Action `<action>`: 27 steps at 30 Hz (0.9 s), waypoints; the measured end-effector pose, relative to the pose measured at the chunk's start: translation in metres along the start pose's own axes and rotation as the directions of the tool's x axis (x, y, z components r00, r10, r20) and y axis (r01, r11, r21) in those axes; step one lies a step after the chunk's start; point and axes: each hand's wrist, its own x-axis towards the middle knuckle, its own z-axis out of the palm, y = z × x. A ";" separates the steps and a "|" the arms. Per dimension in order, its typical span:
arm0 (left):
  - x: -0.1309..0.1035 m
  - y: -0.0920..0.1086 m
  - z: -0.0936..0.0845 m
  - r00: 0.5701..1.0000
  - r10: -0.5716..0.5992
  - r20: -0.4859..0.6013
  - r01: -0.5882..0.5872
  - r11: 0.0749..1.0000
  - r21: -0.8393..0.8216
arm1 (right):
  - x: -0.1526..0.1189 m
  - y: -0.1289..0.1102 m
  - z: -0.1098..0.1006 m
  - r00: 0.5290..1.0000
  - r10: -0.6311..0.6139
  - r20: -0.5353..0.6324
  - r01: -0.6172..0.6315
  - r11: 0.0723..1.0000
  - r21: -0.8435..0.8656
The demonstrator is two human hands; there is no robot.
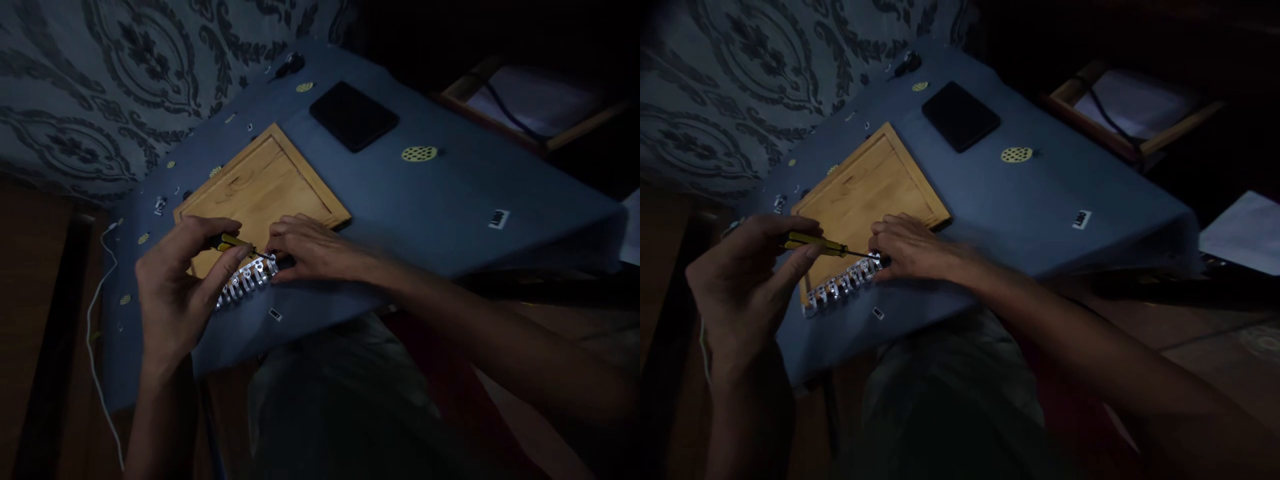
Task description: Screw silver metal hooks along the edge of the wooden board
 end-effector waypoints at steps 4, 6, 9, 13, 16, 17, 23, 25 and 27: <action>-0.002 0.002 0.008 0.995 -0.024 -0.097 0.024 1.000 -0.004 | 0.000 0.001 0.001 0.999 -0.023 -0.025 0.023 1.000 0.011; -0.003 0.001 0.011 0.985 -0.049 -0.163 0.044 0.999 -0.031 | -0.001 0.003 0.003 0.998 -0.042 -0.048 0.043 0.999 0.015; -0.003 -0.003 0.014 0.973 -0.052 -0.227 0.043 0.998 -0.046 | -0.001 0.004 0.005 0.998 -0.036 -0.056 0.038 0.999 0.018; -0.004 -0.004 0.009 0.983 -0.068 -0.170 0.068 0.998 -0.004 | -0.001 0.002 0.003 0.999 -0.006 -0.033 0.007 1.000 0.021; -0.003 0.001 0.002 0.992 -0.096 -0.088 0.095 0.995 -0.011 | 0.000 0.001 0.002 1.000 -0.008 -0.027 0.009 1.000 0.014; -0.003 0.002 0.000 0.994 -0.094 -0.062 0.094 0.996 -0.011 | 0.000 0.001 0.002 1.000 -0.011 -0.027 0.012 1.000 0.009; -0.003 0.003 -0.004 0.998 -0.058 0.006 0.057 0.998 0.018 | -0.001 0.001 0.002 0.999 -0.009 -0.037 0.009 1.000 0.003; -0.004 0.004 -0.003 0.996 -0.088 -0.010 0.088 0.996 -0.003 | -0.001 0.000 0.002 0.999 -0.011 -0.036 0.011 1.000 0.005; -0.006 0.006 -0.003 0.991 -0.104 -0.082 0.101 0.994 -0.031 | 0.000 0.001 0.002 0.999 -0.016 -0.037 0.016 1.000 -0.002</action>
